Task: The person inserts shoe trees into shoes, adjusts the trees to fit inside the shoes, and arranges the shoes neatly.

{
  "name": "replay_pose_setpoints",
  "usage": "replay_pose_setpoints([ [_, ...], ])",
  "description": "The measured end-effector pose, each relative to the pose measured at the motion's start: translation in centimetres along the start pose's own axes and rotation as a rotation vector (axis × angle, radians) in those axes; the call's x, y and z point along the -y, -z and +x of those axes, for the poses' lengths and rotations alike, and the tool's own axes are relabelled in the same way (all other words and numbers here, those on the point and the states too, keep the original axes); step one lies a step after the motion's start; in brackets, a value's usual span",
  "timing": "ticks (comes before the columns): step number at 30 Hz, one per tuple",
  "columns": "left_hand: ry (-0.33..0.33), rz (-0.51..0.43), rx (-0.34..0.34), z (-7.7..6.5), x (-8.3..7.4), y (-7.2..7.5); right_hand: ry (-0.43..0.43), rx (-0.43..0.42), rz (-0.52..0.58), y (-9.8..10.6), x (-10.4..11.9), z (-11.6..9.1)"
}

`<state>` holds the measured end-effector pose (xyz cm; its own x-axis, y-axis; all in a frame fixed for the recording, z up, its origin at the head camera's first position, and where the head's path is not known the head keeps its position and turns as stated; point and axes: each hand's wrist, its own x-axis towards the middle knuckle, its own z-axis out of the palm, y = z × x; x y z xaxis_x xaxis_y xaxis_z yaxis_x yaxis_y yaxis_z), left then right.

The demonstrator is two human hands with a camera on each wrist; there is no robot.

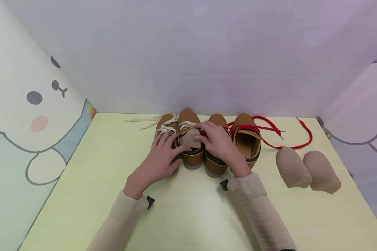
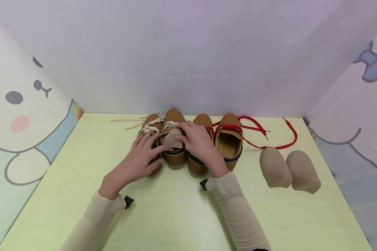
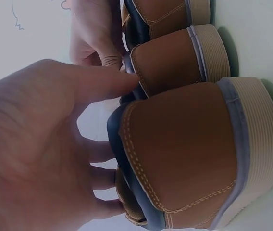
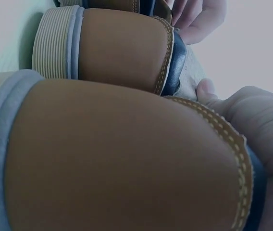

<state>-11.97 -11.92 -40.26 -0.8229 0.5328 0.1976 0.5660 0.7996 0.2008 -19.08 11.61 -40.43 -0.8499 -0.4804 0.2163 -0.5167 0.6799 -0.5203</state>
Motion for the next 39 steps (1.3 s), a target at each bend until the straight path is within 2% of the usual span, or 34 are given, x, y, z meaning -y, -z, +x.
replay_pose_setpoints([
  [6,-0.007,-0.022,0.008,-0.12,0.05,0.28,0.005,-0.006,-0.016,-0.03,0.05,0.04],
  [11,-0.015,-0.037,-0.002,-0.16,0.2,0.18,0.029,-0.02,-0.077,-0.2,0.22,-0.03],
  [21,-0.07,-0.017,-0.03,-0.33,0.41,0.05,0.05,-0.051,-0.122,-0.37,0.39,-0.36],
  [39,-0.043,-0.014,0.003,-0.02,0.19,0.47,0.061,-0.071,-0.138,-0.49,0.58,-0.32],
])
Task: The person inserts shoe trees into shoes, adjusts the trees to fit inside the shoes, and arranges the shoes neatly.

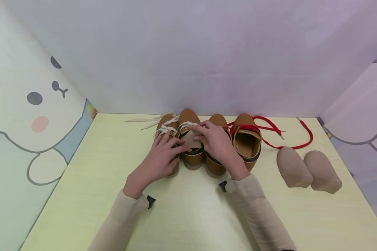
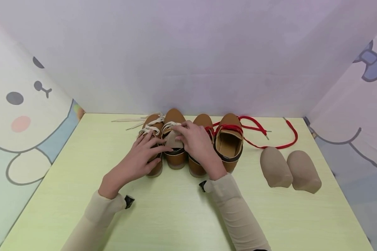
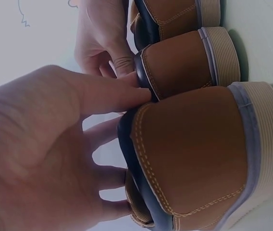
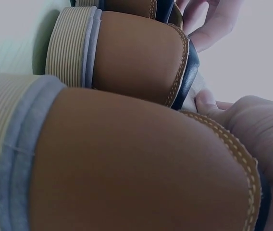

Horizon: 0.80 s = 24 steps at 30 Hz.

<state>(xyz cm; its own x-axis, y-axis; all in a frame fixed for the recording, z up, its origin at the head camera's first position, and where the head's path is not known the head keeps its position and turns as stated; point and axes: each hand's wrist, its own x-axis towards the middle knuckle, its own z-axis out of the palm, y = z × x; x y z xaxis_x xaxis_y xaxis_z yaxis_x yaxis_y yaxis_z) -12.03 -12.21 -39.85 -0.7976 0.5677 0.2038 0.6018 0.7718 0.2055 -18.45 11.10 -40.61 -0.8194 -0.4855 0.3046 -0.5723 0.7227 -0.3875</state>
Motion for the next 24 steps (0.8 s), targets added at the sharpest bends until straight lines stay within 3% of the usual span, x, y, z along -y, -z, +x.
replay_pose_setpoints([
  [24,0.076,-0.001,0.053,0.29,-0.46,-0.01,0.018,-0.003,-0.036,-0.63,0.16,0.14],
])
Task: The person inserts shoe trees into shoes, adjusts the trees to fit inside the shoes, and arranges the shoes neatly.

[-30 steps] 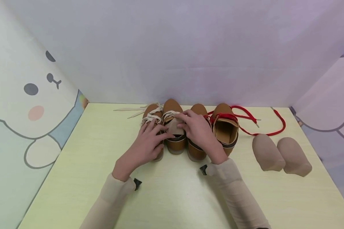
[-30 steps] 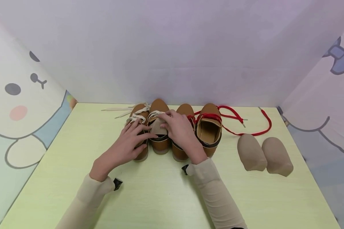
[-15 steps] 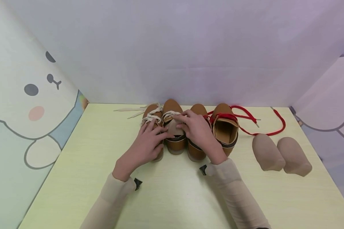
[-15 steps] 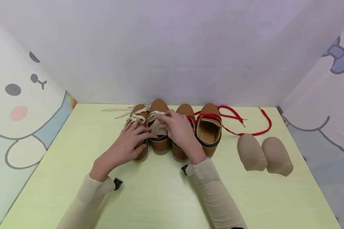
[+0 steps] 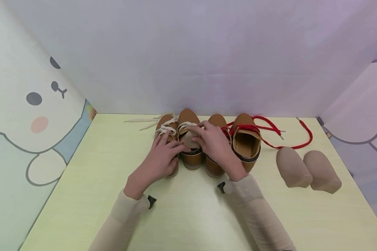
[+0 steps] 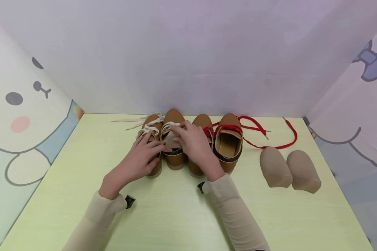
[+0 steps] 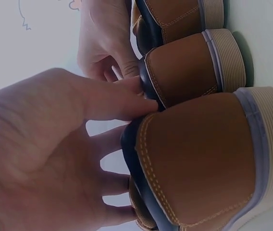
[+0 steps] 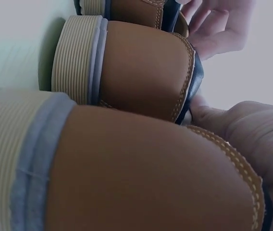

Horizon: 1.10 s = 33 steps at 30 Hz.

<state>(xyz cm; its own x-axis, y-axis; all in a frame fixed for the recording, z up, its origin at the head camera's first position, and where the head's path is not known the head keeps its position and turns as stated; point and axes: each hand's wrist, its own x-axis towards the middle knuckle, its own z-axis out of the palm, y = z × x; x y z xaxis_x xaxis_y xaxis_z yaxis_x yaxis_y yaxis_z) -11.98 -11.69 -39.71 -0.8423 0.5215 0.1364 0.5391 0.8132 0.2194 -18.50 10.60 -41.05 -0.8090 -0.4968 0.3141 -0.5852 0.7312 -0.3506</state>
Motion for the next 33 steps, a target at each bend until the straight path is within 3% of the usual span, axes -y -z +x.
replay_pose_setpoints([
  [6,0.019,0.019,0.004,0.2,-0.3,-0.4,-0.018,-0.011,-0.056,-0.7,-0.1,0.0],
  [20,-0.012,-0.005,-0.029,-0.1,-0.2,0.1,-0.017,0.008,-0.023,-0.7,-0.4,-0.2],
  [23,0.012,-0.033,-0.073,0.1,-0.1,0.0,-0.019,0.019,-0.014,-0.6,-0.4,-0.3],
  [29,0.094,-0.059,-0.238,1.2,0.0,-0.9,-0.014,0.021,-0.016,-0.5,-0.4,-0.3],
  [33,0.156,-0.035,-0.266,2.0,-0.1,-1.8,-0.005,0.017,-0.026,-0.6,-0.4,-0.2],
])
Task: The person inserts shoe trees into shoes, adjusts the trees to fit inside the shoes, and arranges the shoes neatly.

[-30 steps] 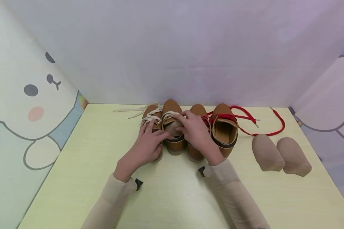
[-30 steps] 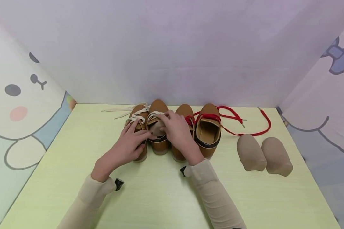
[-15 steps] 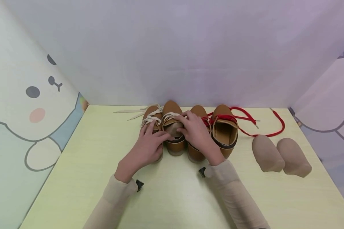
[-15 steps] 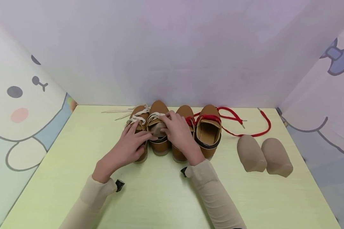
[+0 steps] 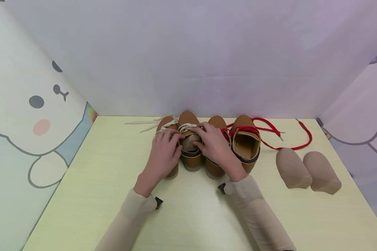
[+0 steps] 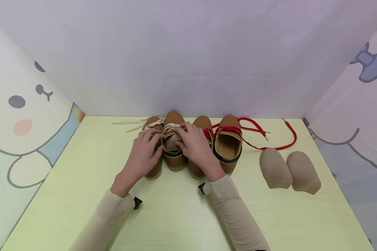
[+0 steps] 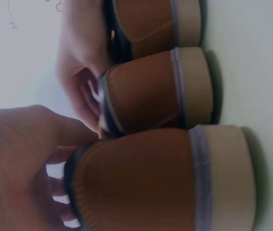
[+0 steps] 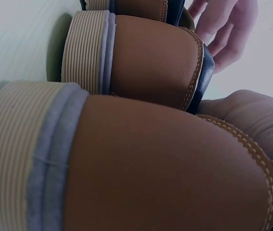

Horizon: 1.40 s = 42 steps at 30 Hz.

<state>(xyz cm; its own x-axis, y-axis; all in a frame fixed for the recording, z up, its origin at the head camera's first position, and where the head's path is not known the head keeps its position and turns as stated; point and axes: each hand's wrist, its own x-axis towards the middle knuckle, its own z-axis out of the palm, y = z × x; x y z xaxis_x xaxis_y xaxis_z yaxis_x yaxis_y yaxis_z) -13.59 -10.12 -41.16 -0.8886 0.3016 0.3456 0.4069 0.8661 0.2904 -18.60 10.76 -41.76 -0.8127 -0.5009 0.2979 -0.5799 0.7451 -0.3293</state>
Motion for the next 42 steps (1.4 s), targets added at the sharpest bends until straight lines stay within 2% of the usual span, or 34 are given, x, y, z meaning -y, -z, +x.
replay_pose_setpoints([
  [8,0.15,0.097,0.015,1.0,-0.6,-1.5,-0.022,0.021,-0.004,-0.1,0.1,0.1],
  [13,0.197,0.117,-0.015,1.4,-0.5,-1.9,-0.046,0.057,0.005,0.0,0.3,0.2],
  [19,0.196,0.105,-0.027,1.6,-0.4,-1.9,-0.057,0.092,0.003,0.2,0.1,0.5],
  [28,0.208,0.121,0.0,1.9,-0.4,-2.2,-0.06,0.159,-0.05,0.6,-0.1,1.1],
  [34,0.221,0.146,0.009,1.9,-0.6,-2.2,-0.059,0.148,-0.082,0.3,0.2,1.4],
  [42,0.206,0.175,-0.045,2.0,-0.7,-2.5,-0.077,0.134,-0.108,-0.2,0.3,1.7],
])
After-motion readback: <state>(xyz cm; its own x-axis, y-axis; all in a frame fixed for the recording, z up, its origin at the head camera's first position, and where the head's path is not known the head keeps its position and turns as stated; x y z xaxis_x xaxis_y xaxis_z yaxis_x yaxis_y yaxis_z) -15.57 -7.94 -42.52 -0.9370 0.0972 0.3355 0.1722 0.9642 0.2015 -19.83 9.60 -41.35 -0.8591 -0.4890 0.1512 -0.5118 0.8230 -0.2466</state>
